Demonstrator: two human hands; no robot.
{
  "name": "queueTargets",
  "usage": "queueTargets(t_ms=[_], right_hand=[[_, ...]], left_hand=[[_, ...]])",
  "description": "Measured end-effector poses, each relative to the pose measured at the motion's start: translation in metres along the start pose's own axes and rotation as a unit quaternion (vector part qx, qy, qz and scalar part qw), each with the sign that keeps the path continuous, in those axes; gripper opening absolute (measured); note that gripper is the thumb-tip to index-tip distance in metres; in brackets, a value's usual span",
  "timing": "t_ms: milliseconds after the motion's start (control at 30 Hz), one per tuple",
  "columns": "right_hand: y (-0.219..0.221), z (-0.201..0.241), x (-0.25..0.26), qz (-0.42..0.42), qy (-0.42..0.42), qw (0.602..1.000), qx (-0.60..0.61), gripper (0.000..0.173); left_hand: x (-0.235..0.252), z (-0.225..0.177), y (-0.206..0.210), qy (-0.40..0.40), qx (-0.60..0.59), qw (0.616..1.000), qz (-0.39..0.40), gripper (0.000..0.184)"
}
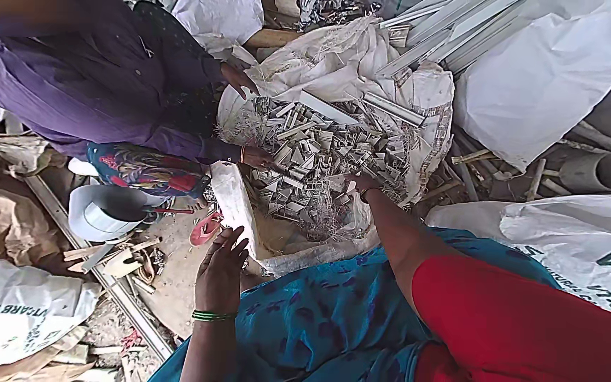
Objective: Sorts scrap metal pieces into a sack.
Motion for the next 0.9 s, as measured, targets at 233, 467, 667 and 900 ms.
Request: queueTargets(t_ms=[233,467,667,900], right_hand=[[0.019,-0.037,-0.009,0.105,0.017,0.904,-0.413,0.054],[0.015,-0.025,-0.027,0.105,0.026,0.878,-0.467,0.043],[0.035,0.043,-0.026,0.170,-0.125,0.912,-0.353,0.054],[0.036,0.176,-0.134,0.065,-0.396,0.909,-0.112,0.038]], left_hand=[[0.003,0.002,0.004,-0.004,0.002,1.000,-0.002,0.036],[0.003,0.000,0.012,-0.002,0.002,1.000,0.007,0.034],[0.002,0.000,0.018,0.003,0.023,1.000,-0.005,0.032],[-0.004,0.001,0.016,0.030,0.074,0.997,0.020,0.030]])
Point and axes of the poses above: each hand's wrist, its own x-axis towards the middle knuckle, its own y-axis out of the palm, z = x × y, the point moved 5 cm from there along x, towards the middle knuckle, and after that the axes turned 4 degrees about x, right-handed, at the moved point
